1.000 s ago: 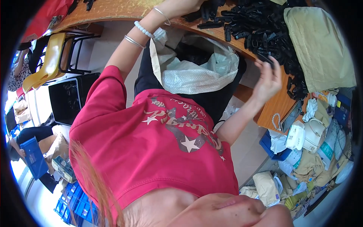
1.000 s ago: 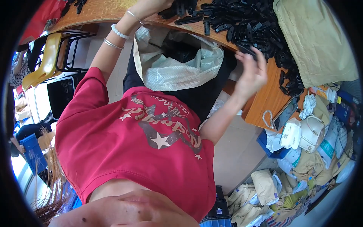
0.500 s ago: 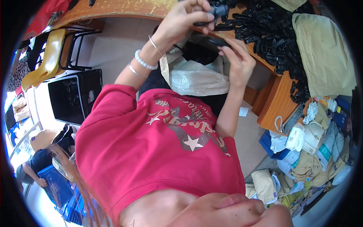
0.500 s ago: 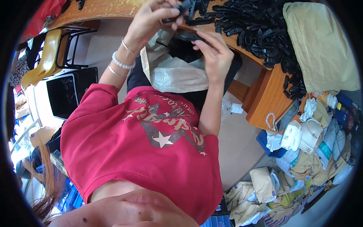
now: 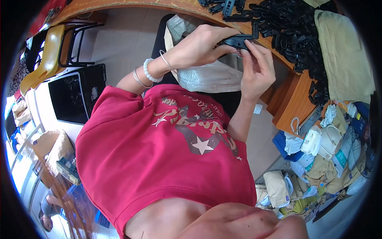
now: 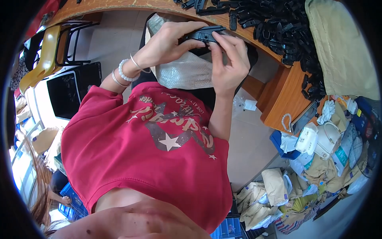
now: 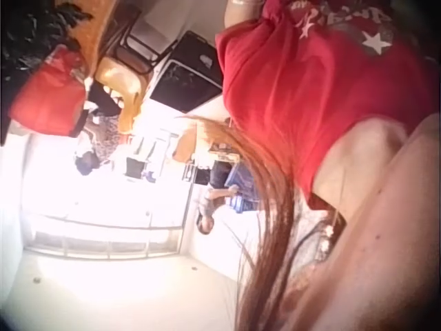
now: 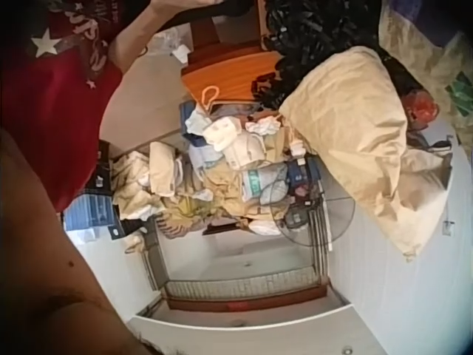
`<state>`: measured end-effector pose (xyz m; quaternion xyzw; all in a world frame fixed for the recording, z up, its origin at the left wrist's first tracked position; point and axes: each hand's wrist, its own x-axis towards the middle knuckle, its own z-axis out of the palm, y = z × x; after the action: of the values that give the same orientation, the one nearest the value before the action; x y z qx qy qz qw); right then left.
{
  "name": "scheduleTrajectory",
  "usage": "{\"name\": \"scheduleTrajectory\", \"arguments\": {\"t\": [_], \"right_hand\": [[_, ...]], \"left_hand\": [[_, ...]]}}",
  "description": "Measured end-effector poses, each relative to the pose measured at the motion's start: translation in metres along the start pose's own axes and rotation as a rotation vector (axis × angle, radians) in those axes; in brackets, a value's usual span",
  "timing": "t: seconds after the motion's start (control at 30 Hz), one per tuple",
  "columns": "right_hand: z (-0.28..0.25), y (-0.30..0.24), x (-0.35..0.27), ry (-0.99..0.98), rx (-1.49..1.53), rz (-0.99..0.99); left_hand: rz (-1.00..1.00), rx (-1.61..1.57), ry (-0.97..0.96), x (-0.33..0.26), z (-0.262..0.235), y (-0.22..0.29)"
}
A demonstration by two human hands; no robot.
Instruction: Sorting and inspecting small black plastic components from a bag at a workstation.
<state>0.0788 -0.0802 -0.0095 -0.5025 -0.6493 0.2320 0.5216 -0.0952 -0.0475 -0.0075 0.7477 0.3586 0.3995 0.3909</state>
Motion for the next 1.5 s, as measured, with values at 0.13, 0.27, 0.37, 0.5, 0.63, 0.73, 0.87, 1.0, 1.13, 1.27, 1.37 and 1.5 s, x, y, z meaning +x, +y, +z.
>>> {"name": "scheduleTrajectory", "arguments": {"t": [0.13,0.27,0.37,0.5,0.63,0.73,0.87,1.0,1.13,1.27,1.37,1.5], "right_hand": [[-0.005,-0.005,0.008,-0.085,0.189,0.092],[-0.004,0.003,0.006,-0.072,0.062,0.08],[-0.007,0.006,0.009,-0.128,0.105,0.146],[-0.004,0.032,0.029,0.133,-0.256,-0.008],[0.002,0.027,0.038,-0.039,-0.818,0.072],[0.004,0.033,0.031,-0.005,-0.839,0.092],[0.002,0.034,0.028,0.138,-0.448,0.145],[0.002,0.014,0.024,0.164,0.414,0.392],[0.004,0.005,0.017,0.037,0.826,0.325],[-0.007,-0.002,0.016,-0.124,0.473,0.26],[-0.009,-0.003,0.012,-0.154,0.34,0.216],[-0.007,-0.002,0.006,-0.042,0.199,0.102]], "left_hand": [[0.147,0.078,-0.025,0.002,-0.006,-0.001],[0.2,0.09,0.012,-0.002,0.002,-0.014],[-0.157,-0.227,-0.088,-0.007,0.0,-0.006],[-0.418,-0.463,0.211,-0.001,-0.017,-0.02],[-0.439,-0.711,0.305,0.026,-0.046,-0.059],[-0.429,-0.081,0.346,0.056,-0.053,-0.043],[0.02,0.725,0.315,0.075,-0.054,-0.065],[-0.11,0.195,0.303,0.069,-0.059,-0.026],[-0.248,-0.392,0.037,0.028,-0.017,0.001],[-0.432,-0.74,-0.144,0.02,-0.022,-0.008],[-0.5,-0.5,-0.261,0.021,-0.024,-0.005],[-0.531,-0.555,-0.225,0.015,-0.016,-0.011]]}}
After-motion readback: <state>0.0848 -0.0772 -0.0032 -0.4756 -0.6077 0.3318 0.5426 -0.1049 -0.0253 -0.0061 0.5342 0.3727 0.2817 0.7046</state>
